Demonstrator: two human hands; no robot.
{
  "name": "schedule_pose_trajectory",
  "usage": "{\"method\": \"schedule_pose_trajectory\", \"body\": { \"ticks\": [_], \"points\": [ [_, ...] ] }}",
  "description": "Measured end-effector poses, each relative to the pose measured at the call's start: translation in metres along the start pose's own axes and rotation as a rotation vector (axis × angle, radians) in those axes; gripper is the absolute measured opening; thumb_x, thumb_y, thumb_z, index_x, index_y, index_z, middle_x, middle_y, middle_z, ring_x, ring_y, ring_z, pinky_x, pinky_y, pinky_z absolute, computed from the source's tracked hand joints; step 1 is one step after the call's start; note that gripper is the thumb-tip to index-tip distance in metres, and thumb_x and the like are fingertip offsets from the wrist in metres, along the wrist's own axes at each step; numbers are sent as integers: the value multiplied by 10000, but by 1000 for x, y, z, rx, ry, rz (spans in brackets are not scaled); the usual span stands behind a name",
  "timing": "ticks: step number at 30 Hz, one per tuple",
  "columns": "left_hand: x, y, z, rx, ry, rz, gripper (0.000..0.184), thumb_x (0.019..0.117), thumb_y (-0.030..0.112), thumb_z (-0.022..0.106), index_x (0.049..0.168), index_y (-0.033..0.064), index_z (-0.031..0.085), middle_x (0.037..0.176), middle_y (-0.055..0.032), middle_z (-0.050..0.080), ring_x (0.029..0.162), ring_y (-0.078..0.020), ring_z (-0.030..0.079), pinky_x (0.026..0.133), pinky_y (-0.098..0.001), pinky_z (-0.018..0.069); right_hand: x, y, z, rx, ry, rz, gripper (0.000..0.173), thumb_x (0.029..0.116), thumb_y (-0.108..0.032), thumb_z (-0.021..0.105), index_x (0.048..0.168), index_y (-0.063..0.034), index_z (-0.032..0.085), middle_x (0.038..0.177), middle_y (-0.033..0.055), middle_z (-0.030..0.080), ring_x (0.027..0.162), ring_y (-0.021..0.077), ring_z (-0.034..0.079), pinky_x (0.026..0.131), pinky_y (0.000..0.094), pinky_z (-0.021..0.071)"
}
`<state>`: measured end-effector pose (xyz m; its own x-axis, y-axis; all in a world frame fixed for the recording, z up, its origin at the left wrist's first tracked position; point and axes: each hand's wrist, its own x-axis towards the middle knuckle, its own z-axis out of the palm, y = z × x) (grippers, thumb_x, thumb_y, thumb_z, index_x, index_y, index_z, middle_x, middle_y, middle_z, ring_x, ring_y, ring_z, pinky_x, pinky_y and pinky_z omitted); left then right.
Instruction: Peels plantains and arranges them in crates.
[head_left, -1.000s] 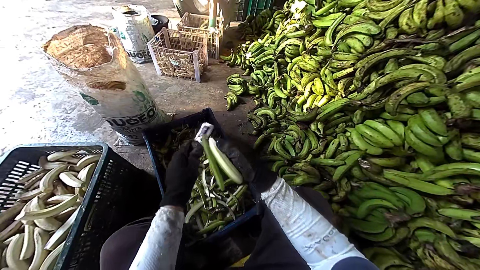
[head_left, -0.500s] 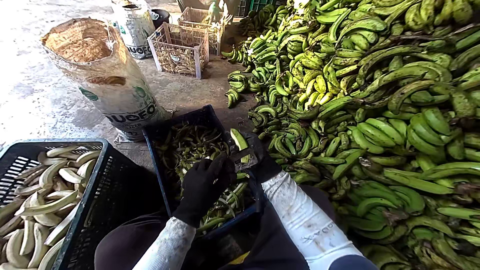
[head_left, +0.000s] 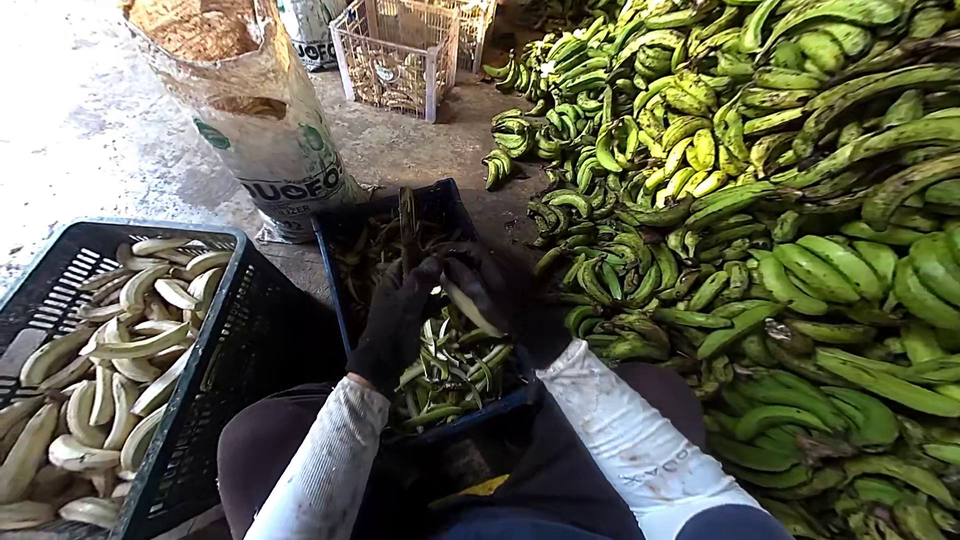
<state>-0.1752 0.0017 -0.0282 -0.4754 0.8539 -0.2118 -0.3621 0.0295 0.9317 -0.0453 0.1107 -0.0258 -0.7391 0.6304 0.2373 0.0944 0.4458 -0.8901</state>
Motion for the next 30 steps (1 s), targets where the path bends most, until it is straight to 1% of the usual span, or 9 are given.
{"method": "schedule_pose_trajectory", "body": {
  "ticks": [2,4,6,9,12,18,23,27,30],
  "points": [
    [-4,-4,-3,-88,-29,5,326,1046,362,566,1287,144,558,1035,-29,671,899,-140,675,802,-356,598,4,-5,11,-46,-9,-82,282,1071,-187,492,1265,-75,663,1187,79,684,1019,129,671,907,344,568],
    [-11,5,-16,-39,61,22,272,1028,325,608,1213,125,610,947,-25,675,799,-129,662,713,-324,590,3,1,14,130,-29,143,339,1094,-306,430,1317,-160,640,1126,40,694,873,126,659,743,326,565],
    [-19,27,-36,83,201,119,227,1008,225,638,1186,84,644,913,-41,699,760,-138,671,679,-325,594,1,28,10,134,9,403,389,1071,-499,428,1328,-268,608,967,66,691,707,210,642,581,403,545],
    [-44,62,-94,421,402,383,223,990,269,682,1189,170,657,992,54,702,820,-67,673,726,-290,598,5,82,4,-275,-121,536,464,1080,-457,437,1429,-175,557,1196,180,678,1011,359,671,863,592,534],
    [-63,93,-166,560,688,599,288,956,259,719,1162,105,590,1006,43,676,796,-69,658,697,-283,589,4,138,17,-760,-487,589,437,1072,-334,438,1381,-62,586,1341,248,608,1254,433,577,1040,648,430],
    [-125,125,-260,648,1200,444,358,960,343,682,1192,88,585,989,18,662,752,-86,660,684,-324,598,-26,195,44,-1100,-811,586,545,956,-290,648,1450,-104,516,1461,249,507,1371,470,450,1052,712,373],
    [-122,95,-317,405,1202,311,317,988,348,665,1181,113,573,911,3,618,718,-105,613,681,-355,570,-35,215,49,-1198,-781,553,594,932,-243,699,1479,-137,493,1432,238,534,1317,476,504,969,676,461],
    [-90,110,-327,250,1223,351,436,1054,362,539,1389,88,479,1109,-59,617,891,-140,638,801,-372,574,-28,212,46,-1165,-811,617,578,961,-240,649,1501,-146,464,1419,238,555,1292,468,539,996,667,453],
    [-74,128,-339,286,1311,215,460,1050,429,483,1415,150,474,1096,-57,630,789,-138,627,671,-358,558,-27,208,40,-1059,-766,681,564,996,-294,595,1516,-150,431,1380,247,585,1262,472,565,992,673,454]
  ]
}}
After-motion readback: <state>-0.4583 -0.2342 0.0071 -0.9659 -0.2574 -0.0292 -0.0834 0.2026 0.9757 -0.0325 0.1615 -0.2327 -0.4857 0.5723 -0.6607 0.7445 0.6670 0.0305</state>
